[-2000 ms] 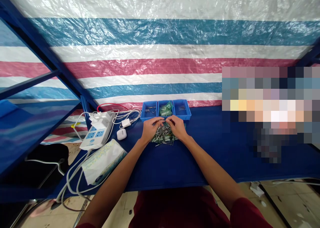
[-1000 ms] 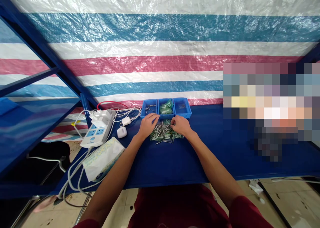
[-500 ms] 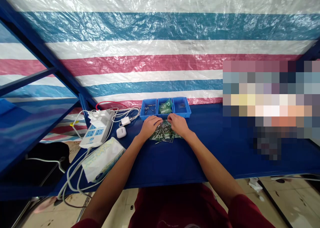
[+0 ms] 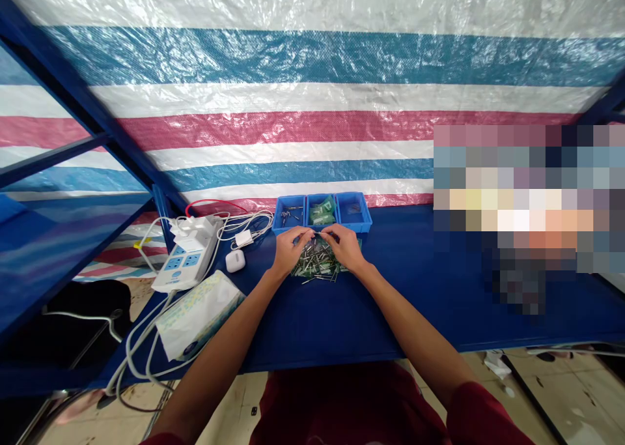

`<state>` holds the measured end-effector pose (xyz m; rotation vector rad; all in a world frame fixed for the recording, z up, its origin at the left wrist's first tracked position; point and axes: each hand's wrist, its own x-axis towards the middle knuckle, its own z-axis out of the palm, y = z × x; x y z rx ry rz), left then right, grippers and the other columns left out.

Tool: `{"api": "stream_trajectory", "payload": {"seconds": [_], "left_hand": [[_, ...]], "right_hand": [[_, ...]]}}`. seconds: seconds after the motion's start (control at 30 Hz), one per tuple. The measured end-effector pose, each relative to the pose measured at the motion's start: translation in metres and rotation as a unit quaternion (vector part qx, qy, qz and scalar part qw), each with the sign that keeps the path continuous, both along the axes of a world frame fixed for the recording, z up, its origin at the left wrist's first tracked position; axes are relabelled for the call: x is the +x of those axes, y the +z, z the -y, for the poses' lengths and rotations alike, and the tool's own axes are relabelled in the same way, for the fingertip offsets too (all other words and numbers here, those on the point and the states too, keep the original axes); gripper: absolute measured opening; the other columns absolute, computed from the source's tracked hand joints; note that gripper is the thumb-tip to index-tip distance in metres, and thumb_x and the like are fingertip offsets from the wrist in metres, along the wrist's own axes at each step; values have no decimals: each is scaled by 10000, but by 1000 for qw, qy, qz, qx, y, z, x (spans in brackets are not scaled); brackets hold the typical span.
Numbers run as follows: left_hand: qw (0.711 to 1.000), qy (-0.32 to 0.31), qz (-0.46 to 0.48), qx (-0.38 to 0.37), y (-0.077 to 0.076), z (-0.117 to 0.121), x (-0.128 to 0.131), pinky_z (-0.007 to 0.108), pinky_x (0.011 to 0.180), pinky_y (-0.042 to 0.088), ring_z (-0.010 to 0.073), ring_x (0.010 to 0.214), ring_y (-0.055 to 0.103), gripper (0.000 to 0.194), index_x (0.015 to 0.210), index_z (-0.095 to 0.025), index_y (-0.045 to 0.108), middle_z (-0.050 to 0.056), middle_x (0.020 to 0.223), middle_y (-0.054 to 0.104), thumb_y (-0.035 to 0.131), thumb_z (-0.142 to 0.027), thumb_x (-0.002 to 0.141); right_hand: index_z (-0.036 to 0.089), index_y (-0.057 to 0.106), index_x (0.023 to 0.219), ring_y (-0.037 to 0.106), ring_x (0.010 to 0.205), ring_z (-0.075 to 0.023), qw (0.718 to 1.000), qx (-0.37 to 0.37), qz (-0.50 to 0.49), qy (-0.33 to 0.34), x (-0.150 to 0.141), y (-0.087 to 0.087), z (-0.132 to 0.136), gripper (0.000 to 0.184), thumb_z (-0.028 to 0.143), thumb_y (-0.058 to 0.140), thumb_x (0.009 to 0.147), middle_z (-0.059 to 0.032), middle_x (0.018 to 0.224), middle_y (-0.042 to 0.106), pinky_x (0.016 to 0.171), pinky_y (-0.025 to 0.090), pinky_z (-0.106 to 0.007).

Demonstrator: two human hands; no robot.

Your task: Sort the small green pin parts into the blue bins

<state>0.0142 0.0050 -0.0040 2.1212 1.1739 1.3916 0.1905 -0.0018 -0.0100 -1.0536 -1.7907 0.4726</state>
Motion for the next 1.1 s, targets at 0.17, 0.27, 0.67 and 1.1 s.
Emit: {"api": "stream_trajectory", "payload": {"seconds": [0.17,0.27,0.67,1.1], "left_hand": [[998,-9,49,-33,-1,2,5,303,775,534,192,797,684,253,851,-174,702,58,876,740,602,-406,858],[995,-36,79,-58,1,4,7,307,808,535,189,865,689,255,929,-171,648,64,924,730,525,-394,913],[995,-11,-67,70,1,-1,-3,268,712,482,150,684,607,252,969,-190,676,28,778,685,548,-399,906],[998,-18,48,-44,8,3,1,286,715,533,179,715,675,246,890,-181,706,42,813,733,662,-405,799]], "right_hand": [[187,637,746,561,643,-157,999,-11,32,-11,-2,-5,-2,311,348,460,944,-37,714,644,631,385,-255],[188,614,664,533,582,-146,998,-22,51,-34,-3,-6,-1,395,386,433,954,-25,640,616,596,359,-255],[169,657,759,514,568,-142,996,-1,-15,-83,0,4,4,365,395,432,936,-39,693,638,589,378,-269],[192,646,839,555,658,-159,1000,-18,-25,4,-2,4,5,279,374,454,928,-47,797,654,650,432,-270]]}}
